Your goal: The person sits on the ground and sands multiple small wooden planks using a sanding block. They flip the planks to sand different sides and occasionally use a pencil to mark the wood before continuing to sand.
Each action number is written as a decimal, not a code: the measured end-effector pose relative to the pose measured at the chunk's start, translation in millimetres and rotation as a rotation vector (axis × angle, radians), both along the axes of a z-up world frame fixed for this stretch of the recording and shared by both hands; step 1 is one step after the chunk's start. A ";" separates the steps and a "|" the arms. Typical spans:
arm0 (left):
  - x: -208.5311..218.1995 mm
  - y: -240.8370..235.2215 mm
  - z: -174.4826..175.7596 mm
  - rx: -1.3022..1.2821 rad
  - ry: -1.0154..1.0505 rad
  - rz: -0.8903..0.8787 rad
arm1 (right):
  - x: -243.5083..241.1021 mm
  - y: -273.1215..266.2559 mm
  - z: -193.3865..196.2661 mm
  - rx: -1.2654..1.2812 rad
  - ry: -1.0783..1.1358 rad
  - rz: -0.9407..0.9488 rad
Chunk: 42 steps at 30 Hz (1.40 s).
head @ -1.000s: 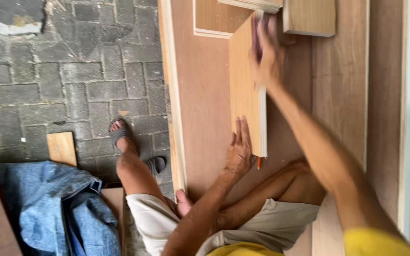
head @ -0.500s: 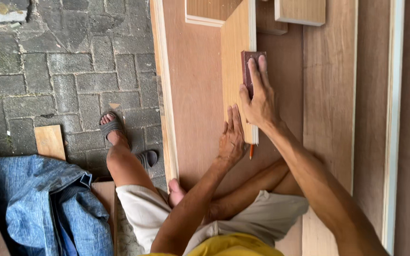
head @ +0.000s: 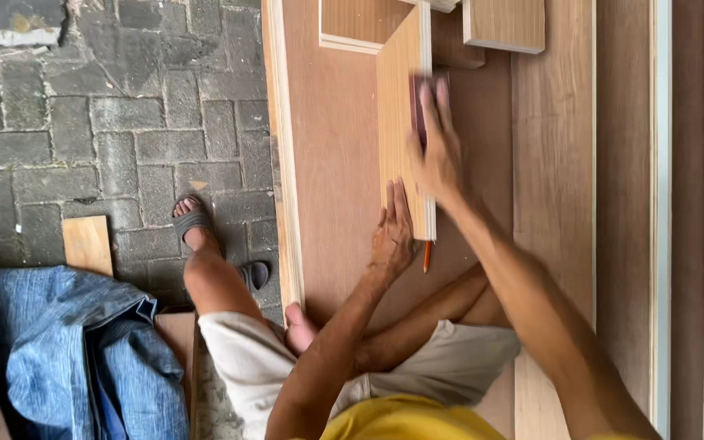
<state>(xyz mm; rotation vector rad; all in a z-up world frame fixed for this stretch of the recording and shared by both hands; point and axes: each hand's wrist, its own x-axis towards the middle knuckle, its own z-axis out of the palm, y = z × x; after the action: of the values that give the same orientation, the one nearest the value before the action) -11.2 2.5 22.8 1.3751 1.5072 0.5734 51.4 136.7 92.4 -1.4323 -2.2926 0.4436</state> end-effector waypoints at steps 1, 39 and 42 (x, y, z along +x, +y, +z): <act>2.2 -0.1 2.8 -0.004 -0.003 0.001 | 6.9 -3.0 -4.5 -0.004 -0.003 0.001; 13.5 -4.2 -27.6 0.161 0.069 0.044 | 4.6 -112.4 31.5 0.083 -0.123 -0.182; 15.4 -6.4 -31.5 0.221 0.137 0.002 | 6.9 11.7 -10.4 0.119 0.070 0.003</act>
<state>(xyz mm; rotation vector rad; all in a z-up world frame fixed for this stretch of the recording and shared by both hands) 4.2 -3.9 -8.7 1.6097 1.5908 0.6741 58.3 148.4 82.0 -1.3347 -2.2268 0.3461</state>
